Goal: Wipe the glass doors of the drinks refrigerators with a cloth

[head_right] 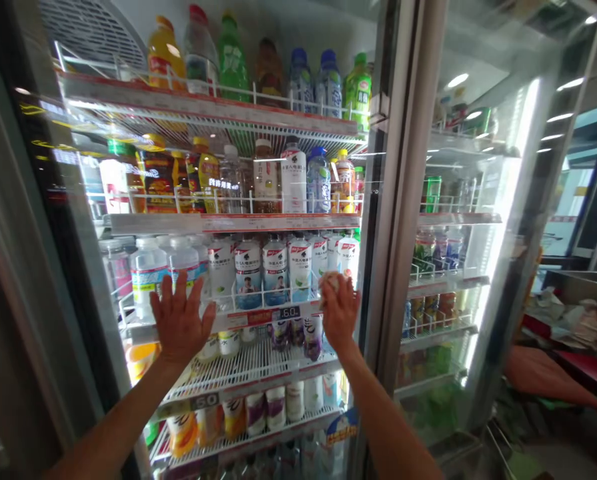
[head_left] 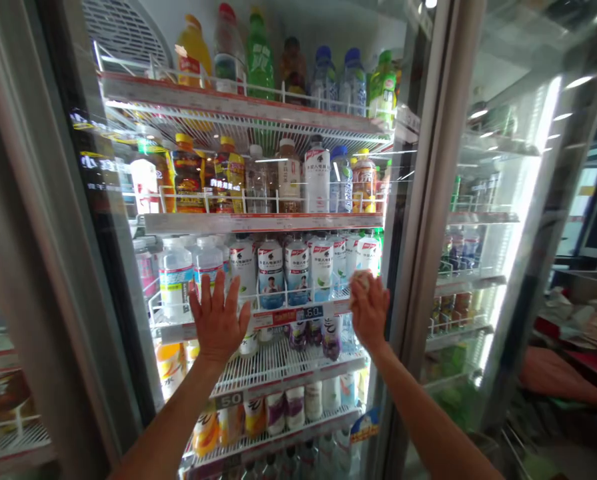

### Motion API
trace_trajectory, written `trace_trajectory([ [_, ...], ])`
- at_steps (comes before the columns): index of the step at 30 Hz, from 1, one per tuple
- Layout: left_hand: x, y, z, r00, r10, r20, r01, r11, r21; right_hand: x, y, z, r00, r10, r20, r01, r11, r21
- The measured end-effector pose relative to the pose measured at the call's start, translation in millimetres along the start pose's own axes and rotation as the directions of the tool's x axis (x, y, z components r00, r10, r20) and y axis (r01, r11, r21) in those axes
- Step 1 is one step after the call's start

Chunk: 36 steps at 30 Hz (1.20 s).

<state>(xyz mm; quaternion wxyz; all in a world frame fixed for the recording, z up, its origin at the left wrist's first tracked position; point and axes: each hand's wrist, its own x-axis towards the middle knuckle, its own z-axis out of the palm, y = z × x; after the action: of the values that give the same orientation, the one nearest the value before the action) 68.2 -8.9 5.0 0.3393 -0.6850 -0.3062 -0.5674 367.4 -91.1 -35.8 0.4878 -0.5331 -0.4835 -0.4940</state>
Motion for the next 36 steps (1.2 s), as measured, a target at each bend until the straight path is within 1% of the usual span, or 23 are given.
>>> trace_trajectory([
  [2, 0, 1, 0.6, 1.0, 0.001, -0.005, -0.001, 1.0, 0.012, 5, 32, -2, 0.981, 0.17, -0.095, -0.176, 0.982, -0.066],
  [3, 0, 1, 1.0, 1.0, 0.0, -0.007, 0.0, 1.0, 0.016, 7, 40, -2, 0.965, 0.23, -0.124, -0.24, 0.968, -0.068],
  [4, 0, 2, 1.5, 1.0, -0.002, -0.011, 0.002, 1.0, 0.019, 8, 39, -1, 0.957, 0.257, -0.134, -0.265, 0.963, -0.048],
  [5, 0, 2, 1.8, 1.0, -0.004, -0.014, 0.004, 1.0, 0.02, 8, 30, 1, 0.96, 0.248, -0.129, -0.251, 0.968, -0.012],
  [7, 0, 2, 2.1, 1.0, -0.003, -0.021, 0.004, 1.0, 0.017, 3, -8, 6, 0.987, 0.139, -0.083, -0.132, 0.988, 0.083],
  [9, 0, 1, 1.6, 1.0, -0.001, -0.024, 0.001, 1.0, 0.008, -2, -55, 12, 1.0, -0.025, -0.004, 0.025, 0.986, 0.166],
  [11, 0, 0, 0.8, 1.0, 0.003, -0.017, -0.003, 1.0, -0.003, -5, -87, 14, 0.983, -0.17, 0.07, 0.153, 0.967, 0.205],
  [12, 0, -1, 0.5, 1.0, 0.005, -0.013, -0.005, 1.0, -0.007, -5, -91, 14, 0.971, -0.22, 0.092, 0.197, 0.957, 0.211],
  [13, 0, -2, 0.2, 1.0, 0.005, -0.009, -0.005, 1.0, -0.009, -3, -86, 13, 0.965, -0.246, 0.095, 0.223, 0.953, 0.204],
  [15, -1, -2, -0.2, 1.0, 0.005, -0.004, -0.005, 1.0, -0.007, 4, -56, 9, 0.977, -0.208, 0.052, 0.199, 0.969, 0.146],
  [17, -1, -3, -0.2, 1.0, 0.005, -0.007, -0.005, 1.0, 0.001, 15, -14, 6, 0.997, -0.056, -0.051, 0.059, 0.997, 0.058],
  [19, -1, -2, 0.1, 1.0, 0.003, -0.009, -0.003, 1.0, 0.015, 26, 14, 7, 0.981, 0.106, -0.16, -0.105, 0.994, 0.014],
  [20, -1, -2, 0.3, 1.0, 0.002, -0.009, -0.001, 1.0, 0.022, 30, 18, 9, 0.969, 0.155, -0.19, -0.154, 0.988, 0.02],
  [21, 0, -2, 0.4, 1.0, 0.0, -0.009, 0.0, 1.0, 0.027, 32, 14, 11, 0.965, 0.172, -0.198, -0.167, 0.985, 0.041],
  [22, 0, -1, 0.6, 1.0, 0.001, -0.009, -0.001, 1.0, 0.03, 32, 4, 13, 0.972, 0.154, -0.178, -0.144, 0.987, 0.07],
  [24, 0, -1, 0.3, 1.0, 0.008, -0.012, -0.008, 0.999, 0.031, 29, -26, 15, 0.996, 0.033, -0.083, -0.021, 0.99, 0.139],
  [26, -1, -1, -1.5, 1.0, 0.018, -0.01, -0.017, 0.999, 0.036, 27, -49, 16, 0.992, -0.124, -0.001, 0.122, 0.972, 0.2],
  [28, -1, -1, -5.8, 1.0, 0.026, -0.002, -0.026, 0.999, 0.041, 32, -47, 16, 0.982, -0.189, 0.004, 0.185, 0.962, 0.201],
  [29, 0, -1, -8.9, 0.999, 0.033, 0.005, -0.034, 0.999, 0.041, 38, -36, 15, 0.986, -0.164, -0.029, 0.167, 0.971, 0.172],
  [31, 7, -4, -15.6, 0.999, 0.043, 0.013, -0.044, 0.998, 0.036, 56, -5, 16, 0.992, -0.03, -0.122, 0.043, 0.993, 0.107],
  [33, 23, -7, -20.9, 1.0, 0.028, 0.003, -0.028, 0.999, 0.038, 79, 19, 20, 0.966, 0.132, -0.224, -0.114, 0.989, 0.094],
  [35, 47, -13, -22.2, 0.999, 0.001, -0.035, 0.001, 0.999, 0.052, 97, 19, 24, 0.937, 0.221, -0.271, -0.191, 0.973, 0.131],
  [36, 61, -15, -21.1, 0.998, -0.009, -0.056, 0.013, 0.998, 0.06, 103, 9, 26, 0.938, 0.217, -0.271, -0.18, 0.972, 0.153],
])
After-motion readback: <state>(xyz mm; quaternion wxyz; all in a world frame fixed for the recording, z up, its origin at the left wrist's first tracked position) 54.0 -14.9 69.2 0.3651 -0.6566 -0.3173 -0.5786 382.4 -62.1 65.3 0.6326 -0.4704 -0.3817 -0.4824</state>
